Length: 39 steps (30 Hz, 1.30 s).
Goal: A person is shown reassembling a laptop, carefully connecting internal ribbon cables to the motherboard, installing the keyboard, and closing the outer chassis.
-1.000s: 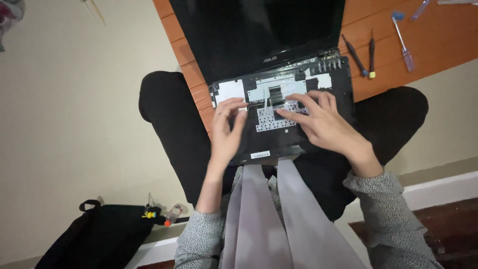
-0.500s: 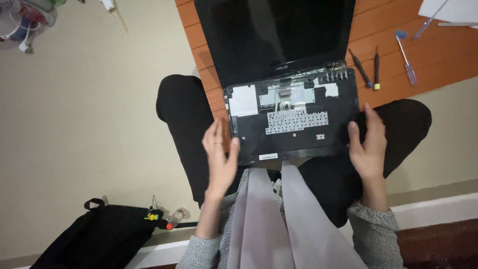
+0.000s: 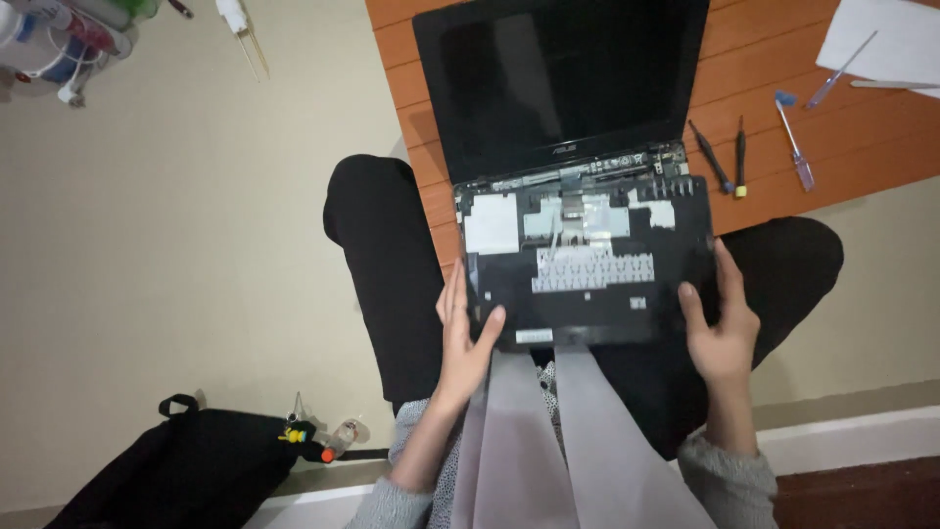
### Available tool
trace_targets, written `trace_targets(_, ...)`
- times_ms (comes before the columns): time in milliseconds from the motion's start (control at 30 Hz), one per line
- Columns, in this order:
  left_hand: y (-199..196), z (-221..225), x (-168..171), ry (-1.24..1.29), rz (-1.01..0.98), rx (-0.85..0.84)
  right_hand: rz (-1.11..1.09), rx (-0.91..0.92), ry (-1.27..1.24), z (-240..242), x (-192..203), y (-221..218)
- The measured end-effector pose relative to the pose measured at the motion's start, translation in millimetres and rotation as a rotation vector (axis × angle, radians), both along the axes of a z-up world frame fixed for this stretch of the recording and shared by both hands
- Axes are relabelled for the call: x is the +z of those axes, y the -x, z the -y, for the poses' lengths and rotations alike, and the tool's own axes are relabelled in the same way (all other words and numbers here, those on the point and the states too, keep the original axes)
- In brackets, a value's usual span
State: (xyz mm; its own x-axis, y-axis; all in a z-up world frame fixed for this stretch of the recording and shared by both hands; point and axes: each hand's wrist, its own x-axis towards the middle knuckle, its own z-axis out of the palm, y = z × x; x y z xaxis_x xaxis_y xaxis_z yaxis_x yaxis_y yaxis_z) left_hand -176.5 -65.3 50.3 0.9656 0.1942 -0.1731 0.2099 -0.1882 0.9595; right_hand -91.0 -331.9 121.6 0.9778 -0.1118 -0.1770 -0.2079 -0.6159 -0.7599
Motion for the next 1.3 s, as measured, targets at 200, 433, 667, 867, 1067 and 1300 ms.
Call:
trace_targets(200,47.0,-0.9,35.3,0.514,-0.024,0.167,0.16,-0.112,-0.422,31.8,-25.6,45.0)
trace_targets(433,49.2,-6.0,16.8,0.479,-0.056,0.273,0.19,-0.171,-0.362,19.2,-18.1,50.1)
trace_targets(667,42.9,-16.2,3.0,0.455,-0.21,0.271,-0.01,-0.189,-0.364,26.9,-30.1,45.1)
trace_targets(867,36.6,-23.3,8.3,0.534,-0.349,0.326,-0.071,-0.171,-0.368,41.7,-50.2,49.5)
trace_targets(1067,28.5,-30.9,14.5,0.642,-0.45,0.345,-0.316,0.234,-0.38,87.2,-44.1,41.0)
trace_targets(1300,23.7,-42.5,9.1,0.747,-0.461,0.344,-0.484,0.526,-0.554,135.2,-66.7,47.8)
